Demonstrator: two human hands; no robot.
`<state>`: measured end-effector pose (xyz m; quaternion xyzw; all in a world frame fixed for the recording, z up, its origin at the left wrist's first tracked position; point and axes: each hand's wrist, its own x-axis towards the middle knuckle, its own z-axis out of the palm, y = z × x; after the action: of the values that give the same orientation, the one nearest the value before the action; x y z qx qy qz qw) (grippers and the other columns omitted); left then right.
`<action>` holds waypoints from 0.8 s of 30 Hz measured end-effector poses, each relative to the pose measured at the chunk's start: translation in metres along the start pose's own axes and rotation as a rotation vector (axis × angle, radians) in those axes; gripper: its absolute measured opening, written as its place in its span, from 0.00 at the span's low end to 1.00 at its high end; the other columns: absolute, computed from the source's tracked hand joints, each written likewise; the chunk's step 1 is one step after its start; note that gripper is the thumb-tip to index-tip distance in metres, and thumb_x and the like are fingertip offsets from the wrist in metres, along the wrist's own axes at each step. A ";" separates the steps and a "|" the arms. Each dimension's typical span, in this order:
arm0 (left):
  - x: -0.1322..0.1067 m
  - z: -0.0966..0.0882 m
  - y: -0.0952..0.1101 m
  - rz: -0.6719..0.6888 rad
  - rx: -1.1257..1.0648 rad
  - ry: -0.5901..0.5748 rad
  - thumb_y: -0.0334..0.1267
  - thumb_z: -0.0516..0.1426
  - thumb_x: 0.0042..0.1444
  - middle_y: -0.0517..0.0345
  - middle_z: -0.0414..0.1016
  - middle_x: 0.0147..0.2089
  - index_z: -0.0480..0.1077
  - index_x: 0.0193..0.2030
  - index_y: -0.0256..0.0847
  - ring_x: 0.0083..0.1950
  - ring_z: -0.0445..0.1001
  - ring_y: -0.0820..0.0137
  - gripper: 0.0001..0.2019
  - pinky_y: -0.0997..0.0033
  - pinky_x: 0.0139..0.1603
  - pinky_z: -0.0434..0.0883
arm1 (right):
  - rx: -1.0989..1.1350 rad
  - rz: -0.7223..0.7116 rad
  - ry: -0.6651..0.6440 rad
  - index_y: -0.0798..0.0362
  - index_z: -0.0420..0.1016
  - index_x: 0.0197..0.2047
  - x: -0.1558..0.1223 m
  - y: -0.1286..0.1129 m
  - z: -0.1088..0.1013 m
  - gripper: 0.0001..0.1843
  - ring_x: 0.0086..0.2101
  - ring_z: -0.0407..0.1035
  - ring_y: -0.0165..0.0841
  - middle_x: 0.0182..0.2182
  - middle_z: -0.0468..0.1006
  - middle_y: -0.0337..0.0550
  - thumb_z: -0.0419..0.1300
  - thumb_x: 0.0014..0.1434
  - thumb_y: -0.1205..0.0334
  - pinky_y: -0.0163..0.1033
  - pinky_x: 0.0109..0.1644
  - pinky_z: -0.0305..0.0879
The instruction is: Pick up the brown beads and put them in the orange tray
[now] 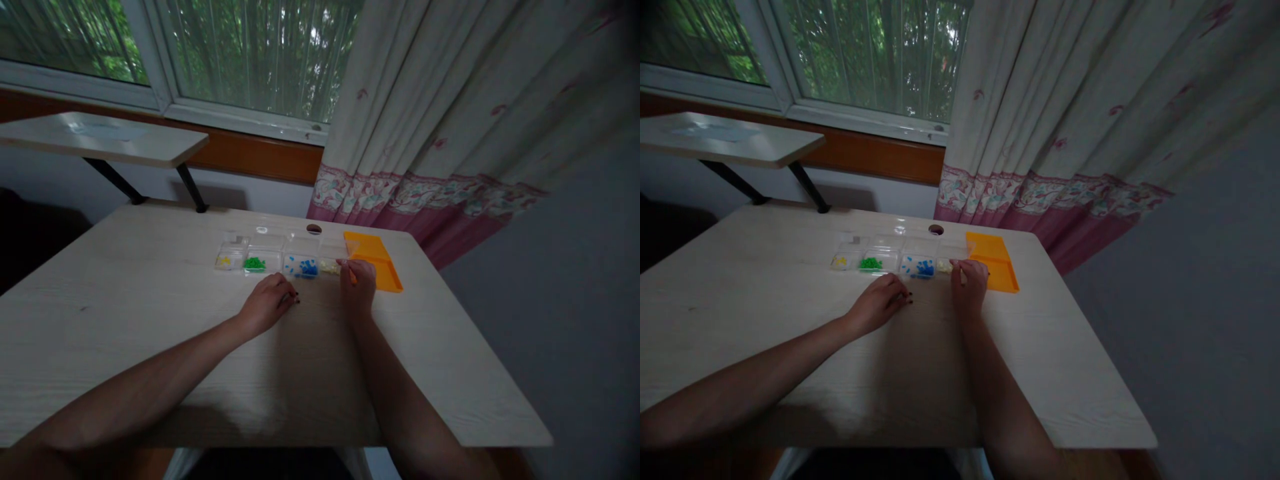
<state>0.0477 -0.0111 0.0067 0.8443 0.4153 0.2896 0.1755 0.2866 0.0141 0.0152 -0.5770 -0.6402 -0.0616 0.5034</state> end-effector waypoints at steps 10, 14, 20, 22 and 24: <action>0.001 0.001 -0.005 -0.108 -0.285 0.270 0.41 0.51 0.66 0.58 0.67 0.34 0.66 0.34 0.40 0.38 0.67 0.69 0.10 0.69 0.40 0.65 | 0.243 -0.289 -0.295 0.48 0.80 0.42 -0.022 -0.060 0.008 0.10 0.40 0.71 0.36 0.35 0.79 0.44 0.58 0.62 0.61 0.44 0.47 0.68; 0.001 0.002 -0.006 -0.157 -0.341 0.285 0.43 0.51 0.66 0.58 0.68 0.33 0.66 0.32 0.40 0.37 0.66 0.70 0.12 0.70 0.38 0.65 | 0.296 -0.366 -0.368 0.45 0.79 0.46 -0.027 -0.063 0.014 0.11 0.38 0.72 0.36 0.35 0.80 0.43 0.59 0.62 0.62 0.45 0.46 0.70; 0.002 0.001 -0.005 -0.157 -0.367 0.241 0.44 0.50 0.65 0.60 0.65 0.30 0.64 0.30 0.40 0.33 0.65 0.71 0.14 0.71 0.35 0.63 | 0.338 -0.336 -0.325 0.45 0.81 0.40 -0.027 -0.057 0.017 0.07 0.35 0.72 0.34 0.32 0.80 0.42 0.61 0.62 0.61 0.43 0.42 0.71; 0.003 0.001 -0.005 -0.151 -0.371 0.233 0.44 0.50 0.65 0.60 0.65 0.29 0.63 0.29 0.40 0.33 0.64 0.71 0.14 0.71 0.34 0.63 | 0.348 -0.330 -0.323 0.45 0.82 0.40 -0.028 -0.057 0.017 0.07 0.34 0.72 0.34 0.31 0.80 0.42 0.61 0.62 0.61 0.43 0.42 0.71; 0.003 0.001 -0.006 -0.154 -0.373 0.221 0.44 0.50 0.65 0.60 0.65 0.29 0.63 0.29 0.41 0.33 0.64 0.71 0.15 0.71 0.35 0.62 | 0.349 -0.322 -0.338 0.45 0.82 0.41 -0.028 -0.057 0.017 0.08 0.35 0.72 0.35 0.31 0.80 0.42 0.61 0.62 0.61 0.43 0.42 0.71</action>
<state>0.0458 -0.0050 0.0036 0.7262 0.4342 0.4379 0.3037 0.2257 -0.0124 0.0154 -0.3748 -0.7993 0.0675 0.4648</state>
